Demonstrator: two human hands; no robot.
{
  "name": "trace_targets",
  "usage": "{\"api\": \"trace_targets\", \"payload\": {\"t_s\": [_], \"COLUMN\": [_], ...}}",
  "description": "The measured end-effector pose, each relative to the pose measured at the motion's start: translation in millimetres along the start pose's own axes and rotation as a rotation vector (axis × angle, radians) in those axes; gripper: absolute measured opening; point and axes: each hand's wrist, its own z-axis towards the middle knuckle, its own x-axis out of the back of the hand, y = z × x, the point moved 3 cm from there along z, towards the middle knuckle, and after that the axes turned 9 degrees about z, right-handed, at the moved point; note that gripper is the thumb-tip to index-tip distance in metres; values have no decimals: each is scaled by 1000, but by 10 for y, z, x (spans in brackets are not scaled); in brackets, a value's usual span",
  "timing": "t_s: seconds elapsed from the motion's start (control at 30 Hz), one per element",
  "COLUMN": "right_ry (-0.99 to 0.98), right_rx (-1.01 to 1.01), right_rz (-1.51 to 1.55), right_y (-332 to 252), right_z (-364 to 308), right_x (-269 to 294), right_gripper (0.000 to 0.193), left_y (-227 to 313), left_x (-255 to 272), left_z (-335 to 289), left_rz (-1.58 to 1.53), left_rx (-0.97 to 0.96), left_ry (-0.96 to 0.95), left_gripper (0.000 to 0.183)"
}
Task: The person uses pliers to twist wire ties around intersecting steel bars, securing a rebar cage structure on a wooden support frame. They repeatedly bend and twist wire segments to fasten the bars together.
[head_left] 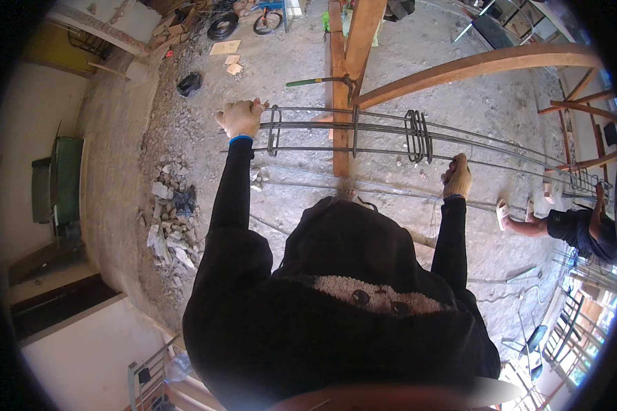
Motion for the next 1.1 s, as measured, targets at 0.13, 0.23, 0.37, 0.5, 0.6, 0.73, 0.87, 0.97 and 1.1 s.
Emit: {"api": "trace_targets", "payload": {"t_s": [0.13, 0.23, 0.37, 0.5, 0.6, 0.73, 0.87, 0.97, 1.1], "right_ry": [27, 23, 36, 30, 111, 163, 70, -117, -526], "right_rx": [8, 20, 50, 9, -13, 18, 156, 255, 72], "right_rz": [-38, -41, -93, -80, -49, -99, -318, -516, -458], "right_y": [-7, -9, -22, -21, 26, 194, 256, 225, 304], "right_z": [-14, -21, -27, -79, -204, -480, -760, -966, -1235], "right_x": [-17, -16, 2, 22, 95, 151, 37, -209, -644], "right_gripper": [31, 31, 32, 34, 33, 31, 35, 37, 37], "left_y": [18, 4, 19, 75, 79, 219, 309, 288, 330], "left_x": [-4, -50, -29, 224, 375, 431, 345, 228, 247], "left_z": [-8, -5, -28, -320, -720, -1058, -1080, -1040, -1084], "left_rz": [21, -7, -80, -168, -342, -200, -331, -404, -437], "left_rx": [3, 44, 69, 232, 354, 170, 106, 81, 140], "left_ry": [-13, -2, 167, 437, 211, -99, 14, -13, 100], "left_gripper": [52, 51, 46, 45, 47, 47, 46, 45, 42]}}
